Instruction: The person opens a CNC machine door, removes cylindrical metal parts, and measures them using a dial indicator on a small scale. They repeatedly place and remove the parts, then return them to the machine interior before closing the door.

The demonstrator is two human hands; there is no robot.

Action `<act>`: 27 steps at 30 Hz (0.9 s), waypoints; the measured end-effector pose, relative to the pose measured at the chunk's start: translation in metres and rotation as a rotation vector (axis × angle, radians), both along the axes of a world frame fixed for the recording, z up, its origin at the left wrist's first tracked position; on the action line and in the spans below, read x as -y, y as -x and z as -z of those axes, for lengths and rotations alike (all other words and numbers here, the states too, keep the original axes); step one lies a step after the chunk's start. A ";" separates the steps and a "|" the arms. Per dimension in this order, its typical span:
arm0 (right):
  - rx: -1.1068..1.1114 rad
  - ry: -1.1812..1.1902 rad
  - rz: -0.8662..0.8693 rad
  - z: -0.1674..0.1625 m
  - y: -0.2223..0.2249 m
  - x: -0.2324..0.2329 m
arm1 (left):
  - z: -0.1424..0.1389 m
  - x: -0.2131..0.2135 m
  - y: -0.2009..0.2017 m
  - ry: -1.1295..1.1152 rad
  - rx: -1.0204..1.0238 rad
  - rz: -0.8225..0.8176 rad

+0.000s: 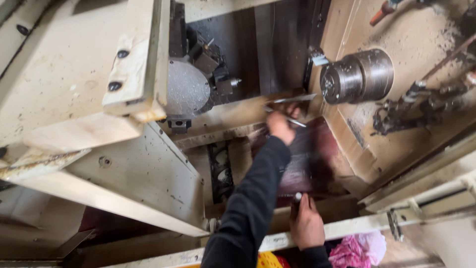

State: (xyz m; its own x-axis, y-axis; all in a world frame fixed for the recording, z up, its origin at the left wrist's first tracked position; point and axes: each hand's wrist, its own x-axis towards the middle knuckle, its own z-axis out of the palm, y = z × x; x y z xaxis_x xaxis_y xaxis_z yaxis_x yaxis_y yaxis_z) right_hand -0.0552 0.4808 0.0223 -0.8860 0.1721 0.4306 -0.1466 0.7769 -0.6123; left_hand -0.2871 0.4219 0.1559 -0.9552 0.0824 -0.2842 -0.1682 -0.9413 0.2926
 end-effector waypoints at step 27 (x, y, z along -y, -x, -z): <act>-0.268 -0.449 -0.174 -0.217 0.250 -0.061 | 0.137 0.177 -0.287 2.209 -0.715 0.320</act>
